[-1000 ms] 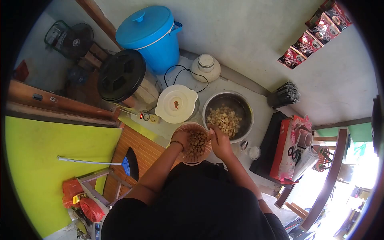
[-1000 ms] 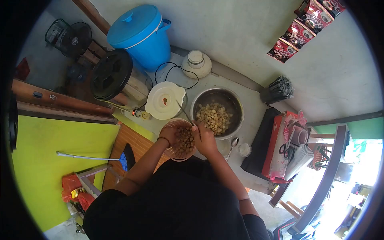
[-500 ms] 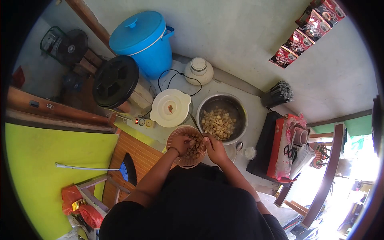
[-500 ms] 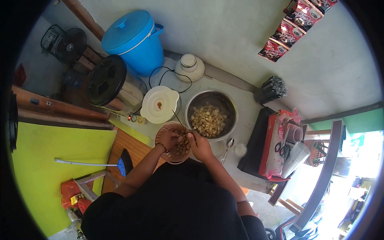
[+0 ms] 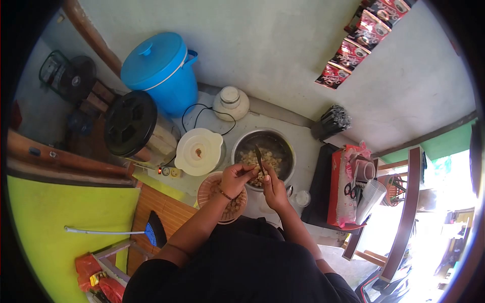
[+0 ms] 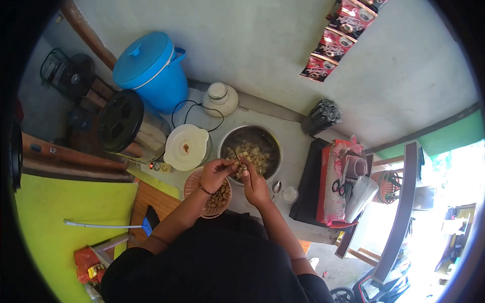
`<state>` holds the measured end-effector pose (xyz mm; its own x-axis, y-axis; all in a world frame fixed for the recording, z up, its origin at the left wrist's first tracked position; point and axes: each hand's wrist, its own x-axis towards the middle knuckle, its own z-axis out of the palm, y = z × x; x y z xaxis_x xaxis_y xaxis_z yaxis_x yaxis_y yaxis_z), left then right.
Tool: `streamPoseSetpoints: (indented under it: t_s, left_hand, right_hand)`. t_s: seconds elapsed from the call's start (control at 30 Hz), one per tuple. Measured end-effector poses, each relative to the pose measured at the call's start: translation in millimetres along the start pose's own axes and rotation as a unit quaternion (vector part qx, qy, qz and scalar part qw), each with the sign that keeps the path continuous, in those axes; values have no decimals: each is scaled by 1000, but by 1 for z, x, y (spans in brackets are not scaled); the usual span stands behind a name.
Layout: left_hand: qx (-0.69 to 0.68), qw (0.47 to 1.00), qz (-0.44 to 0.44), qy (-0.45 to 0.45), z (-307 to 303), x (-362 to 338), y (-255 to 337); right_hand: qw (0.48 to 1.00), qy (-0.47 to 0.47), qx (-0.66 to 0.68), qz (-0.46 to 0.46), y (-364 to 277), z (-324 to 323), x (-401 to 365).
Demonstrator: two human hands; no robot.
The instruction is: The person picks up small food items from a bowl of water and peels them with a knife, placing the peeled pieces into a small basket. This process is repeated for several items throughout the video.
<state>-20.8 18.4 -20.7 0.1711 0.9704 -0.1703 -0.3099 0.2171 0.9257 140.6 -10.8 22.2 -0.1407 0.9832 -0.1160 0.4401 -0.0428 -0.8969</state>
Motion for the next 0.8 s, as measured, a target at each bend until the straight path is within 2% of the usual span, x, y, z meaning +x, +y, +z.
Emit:
streamPoseSetpoints:
  t_s: [0.13, 0.23, 0.33, 0.43, 0.53, 0.63, 0.73, 0.8]
  left_hand:
    - [13, 999, -27, -22, 21, 5, -4]
    - [39, 998, -19, -47, 32, 2, -20]
    - [44, 999, -10, 10, 36, 8, -26]
    - [57, 998, -3, 27, 33, 13, -24]
    - [123, 992, 0, 39, 36, 13, -14]
    - [154, 988, 16, 25, 38, 9, -5]
    - [129, 992, 10, 12, 34, 9, -14]
    - [80, 996, -3, 35, 34, 10, -18]
  right_hand:
    - [991, 101, -76, -49, 14, -4, -3]
    - [993, 104, -52, 39, 19, -6, 1]
    - [989, 115, 36, 82, 27, -6, 4]
    - [993, 119, -9, -1, 8, -11, -2]
    - [991, 120, -58, -26, 19, -6, 3]
    - [993, 114, -19, -32, 22, -5, 9]
    - [996, 93, 10, 8, 19, -7, 12]
    - [994, 97, 53, 26, 33, -3, 14]
